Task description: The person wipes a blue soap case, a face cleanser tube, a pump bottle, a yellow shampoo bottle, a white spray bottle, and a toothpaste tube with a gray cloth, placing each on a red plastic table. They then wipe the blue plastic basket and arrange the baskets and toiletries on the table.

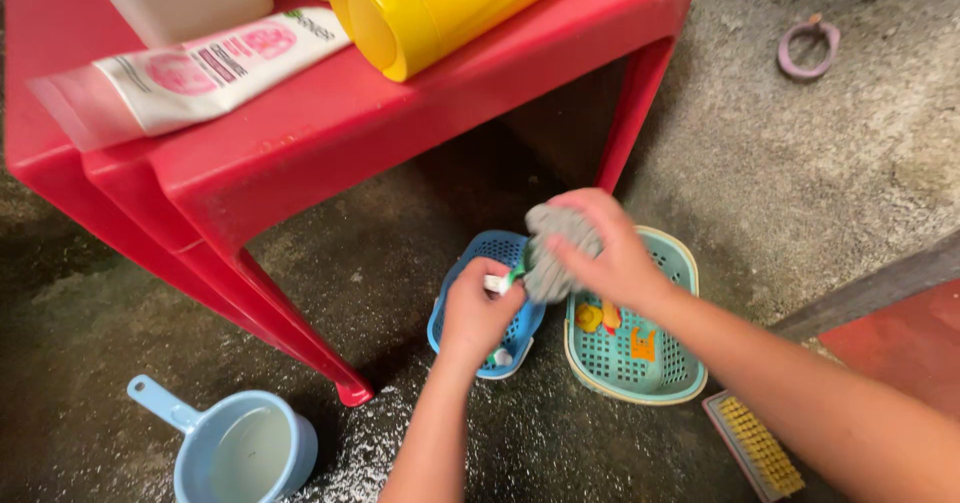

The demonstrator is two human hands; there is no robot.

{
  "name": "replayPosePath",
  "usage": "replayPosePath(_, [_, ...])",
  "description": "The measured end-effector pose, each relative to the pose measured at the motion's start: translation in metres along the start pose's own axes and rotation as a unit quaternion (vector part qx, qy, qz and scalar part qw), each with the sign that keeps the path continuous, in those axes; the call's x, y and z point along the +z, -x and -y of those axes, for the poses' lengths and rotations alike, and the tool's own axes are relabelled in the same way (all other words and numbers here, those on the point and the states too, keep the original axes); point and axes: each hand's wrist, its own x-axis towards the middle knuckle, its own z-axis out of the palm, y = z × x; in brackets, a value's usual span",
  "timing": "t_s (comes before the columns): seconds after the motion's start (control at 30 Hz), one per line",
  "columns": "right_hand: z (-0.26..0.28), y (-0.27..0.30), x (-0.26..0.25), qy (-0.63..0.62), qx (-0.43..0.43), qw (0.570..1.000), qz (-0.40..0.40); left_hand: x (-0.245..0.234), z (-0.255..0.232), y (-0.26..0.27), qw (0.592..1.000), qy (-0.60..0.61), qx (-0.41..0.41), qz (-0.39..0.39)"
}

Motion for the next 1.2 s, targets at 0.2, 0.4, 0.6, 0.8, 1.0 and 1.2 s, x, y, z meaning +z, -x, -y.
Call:
replayPosePath(0.2, [0.046, -0.016, -0.009, -0.041, -0.098, 0.988, 0.109, -0.029, -0.079, 0.005, 0.986, 0.002, 0.168, 0.006])
replayPosePath(0.4, [0.052, -0.027, -0.03, -0.002, -0.076, 0.997, 0.017, -0.069, -0.152, 0.025, 0.961, 0.052, 0.265, 0.062])
replayPosePath(0.6, [0.058, -0.039, -0.048, 0.019, -0.112, 0.992, -0.05, -0.122, -0.215, 0.044, 0.923, 0.061, 0.364, 0.111])
replayPosePath(0.8, [0.062, -0.04, -0.058, 0.022, -0.046, 0.993, -0.105, -0.185, -0.302, 0.07, 0.886, -0.003, 0.443, 0.139])
replayPosePath(1.0, [0.065, -0.041, -0.055, 0.011, -0.024, 0.993, -0.111, -0.223, -0.34, 0.068, 0.891, -0.132, 0.432, -0.049])
replayPosePath(1.2, [0.075, -0.047, -0.049, 0.002, -0.053, 0.993, -0.107, -0.197, -0.305, -0.022, 0.841, -0.188, 0.468, -0.197])
